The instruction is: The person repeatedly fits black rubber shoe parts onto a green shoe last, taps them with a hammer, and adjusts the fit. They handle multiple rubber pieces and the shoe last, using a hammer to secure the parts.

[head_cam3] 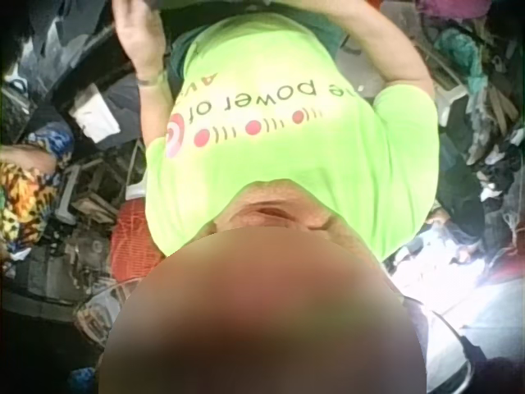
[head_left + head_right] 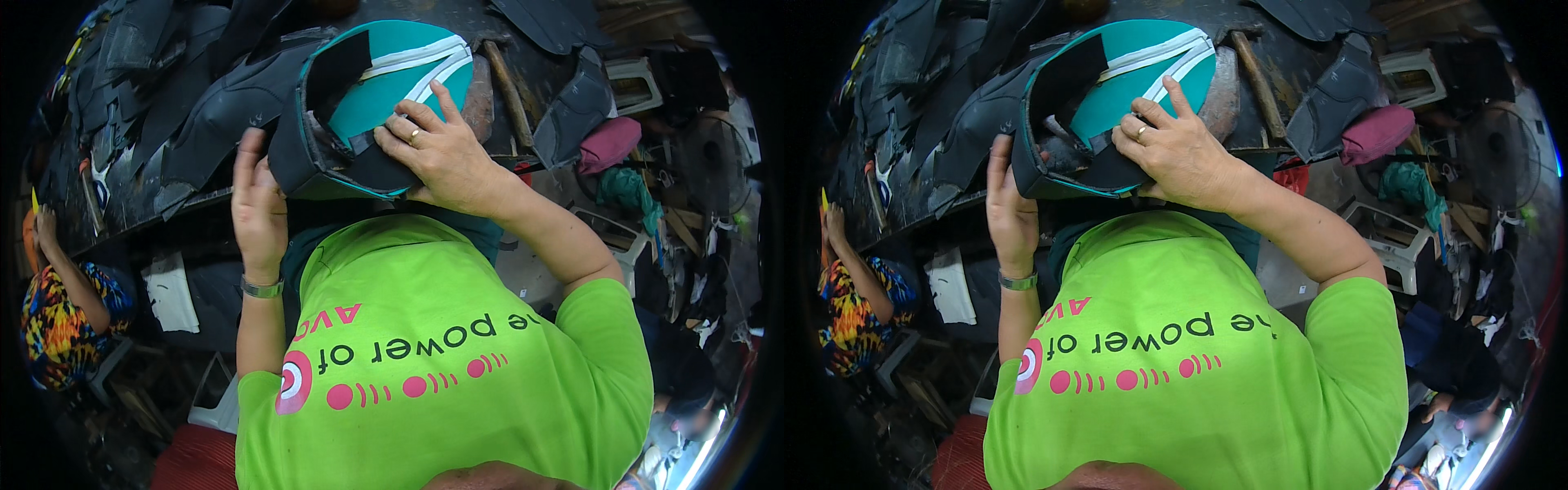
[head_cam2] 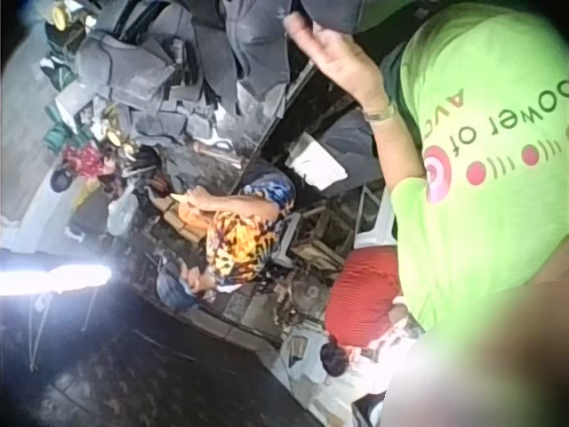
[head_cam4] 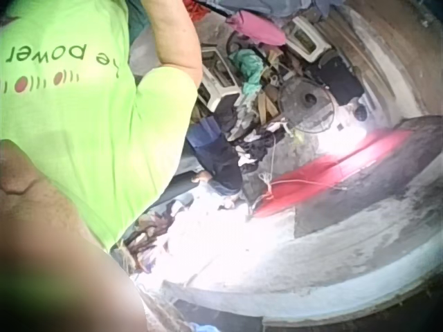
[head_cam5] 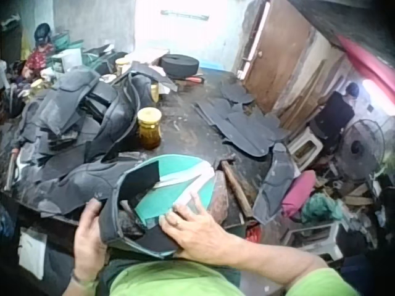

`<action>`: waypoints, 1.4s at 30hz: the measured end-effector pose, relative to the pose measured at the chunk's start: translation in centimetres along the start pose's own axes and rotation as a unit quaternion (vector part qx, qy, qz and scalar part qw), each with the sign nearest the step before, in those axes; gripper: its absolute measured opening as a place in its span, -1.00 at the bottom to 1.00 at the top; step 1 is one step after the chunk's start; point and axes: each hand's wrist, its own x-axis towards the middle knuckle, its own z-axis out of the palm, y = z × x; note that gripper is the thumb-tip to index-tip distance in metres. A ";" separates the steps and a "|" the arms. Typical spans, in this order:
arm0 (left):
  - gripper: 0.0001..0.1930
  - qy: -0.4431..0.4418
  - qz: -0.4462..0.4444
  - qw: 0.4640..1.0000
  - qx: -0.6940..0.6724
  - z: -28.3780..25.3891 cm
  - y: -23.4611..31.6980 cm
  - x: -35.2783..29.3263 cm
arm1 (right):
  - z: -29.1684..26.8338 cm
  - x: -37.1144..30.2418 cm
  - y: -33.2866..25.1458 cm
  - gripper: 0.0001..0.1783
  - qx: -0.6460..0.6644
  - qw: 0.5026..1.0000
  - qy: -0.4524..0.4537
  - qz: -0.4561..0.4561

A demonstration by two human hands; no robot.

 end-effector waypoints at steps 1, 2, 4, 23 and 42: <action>-0.33 -0.073 -0.010 0.983 -0.168 0.1 0.8 0.1 | -0.3 0.2 -0.3 -0.18 0.009 1.000 -0.010 0.006; -0.31 -0.043 -0.022 0.992 -0.113 0.6 0.8 0.0 | -0.7 0.3 -0.3 -0.17 0.016 1.000 -0.019 0.012; -0.27 -0.045 -0.008 0.998 -0.045 1.4 0.2 0.0 | -1.5 0.3 0.3 -0.18 0.059 0.998 -0.024 0.021; -0.58 -0.013 -0.028 0.997 -0.066 1.5 -0.5 2.9 | -6.7 -1.7 5.6 -0.63 0.395 0.773 0.346 0.355; -0.58 -0.025 -0.016 0.999 -0.045 3.2 -0.4 4.6 | -4.0 -1.4 -0.2 -0.60 0.360 0.875 0.221 0.238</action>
